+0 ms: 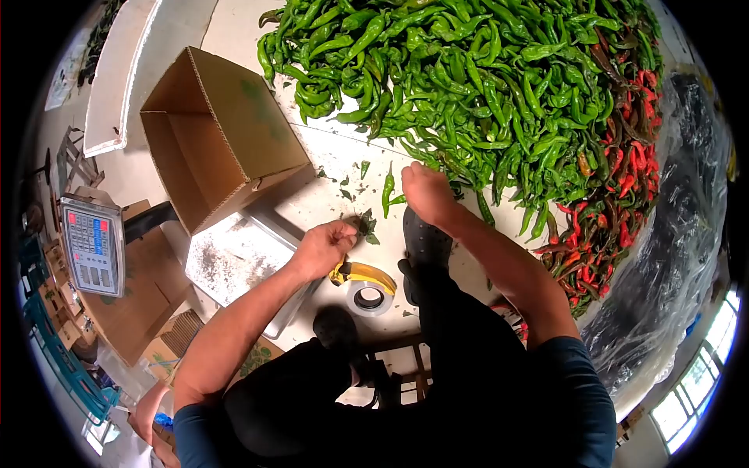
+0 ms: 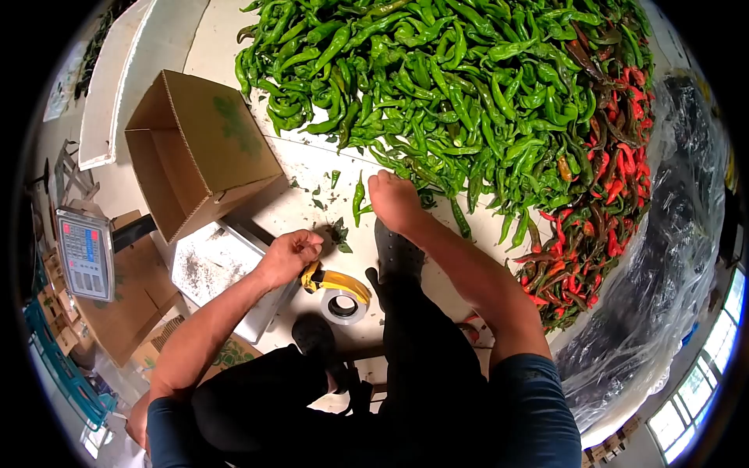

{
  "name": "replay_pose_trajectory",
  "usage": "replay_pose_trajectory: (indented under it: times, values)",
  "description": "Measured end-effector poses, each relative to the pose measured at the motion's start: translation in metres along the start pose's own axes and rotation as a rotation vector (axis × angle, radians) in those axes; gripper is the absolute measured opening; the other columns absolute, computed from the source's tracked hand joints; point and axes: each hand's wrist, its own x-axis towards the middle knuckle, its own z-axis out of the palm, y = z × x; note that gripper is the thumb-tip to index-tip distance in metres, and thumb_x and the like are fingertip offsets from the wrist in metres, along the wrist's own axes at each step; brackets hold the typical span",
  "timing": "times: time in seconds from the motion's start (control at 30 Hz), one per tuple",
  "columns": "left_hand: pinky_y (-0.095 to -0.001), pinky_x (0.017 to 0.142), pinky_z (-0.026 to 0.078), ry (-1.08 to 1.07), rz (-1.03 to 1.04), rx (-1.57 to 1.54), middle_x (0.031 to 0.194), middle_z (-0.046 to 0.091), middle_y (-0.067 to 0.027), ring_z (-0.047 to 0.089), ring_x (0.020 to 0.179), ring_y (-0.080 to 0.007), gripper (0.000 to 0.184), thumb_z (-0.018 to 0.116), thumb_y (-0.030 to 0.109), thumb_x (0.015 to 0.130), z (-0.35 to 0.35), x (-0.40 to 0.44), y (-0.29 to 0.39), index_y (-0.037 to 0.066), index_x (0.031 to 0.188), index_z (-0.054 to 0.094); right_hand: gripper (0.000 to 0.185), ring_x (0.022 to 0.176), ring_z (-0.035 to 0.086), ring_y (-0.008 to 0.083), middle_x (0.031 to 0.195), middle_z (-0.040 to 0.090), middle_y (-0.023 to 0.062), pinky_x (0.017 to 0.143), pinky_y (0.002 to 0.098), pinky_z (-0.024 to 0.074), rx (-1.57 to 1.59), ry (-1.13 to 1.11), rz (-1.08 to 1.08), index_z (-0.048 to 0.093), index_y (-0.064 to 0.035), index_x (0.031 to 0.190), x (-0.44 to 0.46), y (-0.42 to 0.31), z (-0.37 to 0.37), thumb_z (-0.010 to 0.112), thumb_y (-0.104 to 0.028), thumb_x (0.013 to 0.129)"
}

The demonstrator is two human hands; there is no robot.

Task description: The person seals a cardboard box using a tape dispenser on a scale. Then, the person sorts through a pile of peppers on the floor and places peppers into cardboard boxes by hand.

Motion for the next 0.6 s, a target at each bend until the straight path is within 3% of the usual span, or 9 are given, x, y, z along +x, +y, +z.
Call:
replay_pose_trajectory:
  times: [0.03, 0.13, 0.17, 0.2, 0.23, 0.3, 0.33, 0.43, 0.6]
  values:
    - [-0.0278, 0.09, 0.053, -0.014, 0.009, 0.05, 0.106, 0.07, -0.0086, 0.065, 0.097, -0.0133, 0.026, 0.061, 0.012, 0.1, 0.0, -0.001, 0.001, -0.003, 0.122, 0.063, 0.005, 0.073, 0.065, 0.025, 0.08, 0.059, 0.0103, 0.058, 0.039, 0.0525, 0.017, -0.023, -0.022, 0.06, -0.006, 0.083, -0.004, 0.002, -0.001, 0.062, -0.008, 0.078]
    - [-0.029, 0.085, 0.055, 0.015, 0.129, 0.151, 0.1, 0.072, -0.0097, 0.067, 0.09, -0.0133, 0.024, 0.061, 0.012, 0.099, -0.006, 0.007, 0.004, -0.004, 0.118, 0.065, 0.005, 0.08, 0.068, 0.0275, 0.084, 0.062, 0.0144, 0.067, 0.0435, 0.0552, 0.49, 0.151, 0.465, 0.061, -0.0042, 0.086, 0.003, 0.023, -0.023, 0.057, -0.007, 0.085]
    - [-0.0295, 0.083, 0.055, 0.027, 0.181, 0.193, 0.098, 0.072, -0.01, 0.067, 0.088, -0.0131, 0.024, 0.061, 0.011, 0.099, -0.01, 0.011, 0.01, -0.004, 0.116, 0.066, 0.007, 0.082, 0.068, 0.0291, 0.085, 0.063, 0.0157, 0.069, 0.0446, 0.0555, 0.59, 0.116, 0.498, 0.061, -0.0038, 0.087, 0.01, 0.033, -0.043, 0.056, -0.008, 0.086]
    - [-0.0321, 0.076, 0.054, 0.105, 0.306, 0.311, 0.09, 0.07, -0.0138, 0.066, 0.08, -0.0162, 0.021, 0.061, 0.012, 0.098, -0.011, 0.018, 0.017, -0.002, 0.112, 0.067, 0.008, 0.084, 0.069, 0.0307, 0.087, 0.065, 0.017, 0.072, 0.0457, 0.0558, 0.69, 0.082, 0.529, 0.062, -0.0035, 0.089, 0.02, 0.046, -0.068, 0.055, -0.008, 0.088]
    - [-0.0376, 0.074, 0.053, 0.17, 0.435, 0.433, 0.089, 0.068, -0.0184, 0.066, 0.078, -0.0269, 0.019, 0.062, 0.014, 0.097, -0.013, 0.023, 0.033, 0.0, 0.109, 0.068, 0.01, 0.086, 0.069, 0.0324, 0.088, 0.066, 0.0183, 0.074, 0.0467, 0.056, 0.79, 0.048, 0.56, 0.062, -0.0031, 0.09, 0.028, 0.054, -0.08, 0.053, -0.008, 0.09]
    - [-0.0436, 0.076, 0.053, 0.295, 0.628, 0.541, 0.089, 0.067, -0.0195, 0.065, 0.082, -0.0374, 0.019, 0.062, 0.015, 0.095, -0.011, 0.057, 0.044, 0.004, 0.109, 0.069, 0.012, 0.085, 0.07, 0.0347, 0.091, 0.069, 0.0187, 0.076, 0.0461, 0.0565, 0.629, 0.091, 0.317, 0.064, -0.0022, 0.094, 0.044, 0.066, -0.071, 0.055, -0.009, 0.089]
    - [-0.0455, 0.077, 0.053, 0.329, 0.623, 0.566, 0.091, 0.067, -0.0192, 0.064, 0.084, -0.0388, 0.019, 0.061, 0.016, 0.095, -0.008, 0.072, 0.053, 0.007, 0.11, 0.069, 0.014, 0.085, 0.07, 0.0359, 0.093, 0.071, 0.0189, 0.077, 0.0457, 0.0568, 0.547, 0.111, 0.199, 0.065, -0.0017, 0.096, 0.049, 0.07, -0.066, 0.056, -0.01, 0.089]
    - [-0.0476, 0.075, 0.053, 0.479, 0.653, 0.586, 0.093, 0.066, -0.0169, 0.065, 0.085, -0.0382, 0.02, 0.062, 0.018, 0.095, 0.009, 0.12, 0.065, 0.012, 0.113, 0.07, 0.018, 0.086, 0.071, 0.036, 0.095, 0.072, 0.0187, 0.077, 0.0455, 0.0574, 0.13, -0.252, -0.023, 0.068, -0.002, 0.1, 0.067, 0.07, -0.042, 0.057, -0.01, 0.088]
    - [-0.0443, 0.073, 0.054, 0.72, 0.558, 0.562, 0.095, 0.067, -0.012, 0.066, 0.084, -0.0344, 0.02, 0.065, 0.022, 0.094, 0.026, 0.168, 0.052, 0.017, 0.113, 0.071, 0.02, 0.085, 0.072, 0.0361, 0.085, 0.072, 0.018, 0.071, 0.0454, 0.0577, 0.064, -0.471, 0.111, 0.07, -0.0043, 0.098, 0.071, 0.065, -0.029, 0.062, -0.004, 0.08]
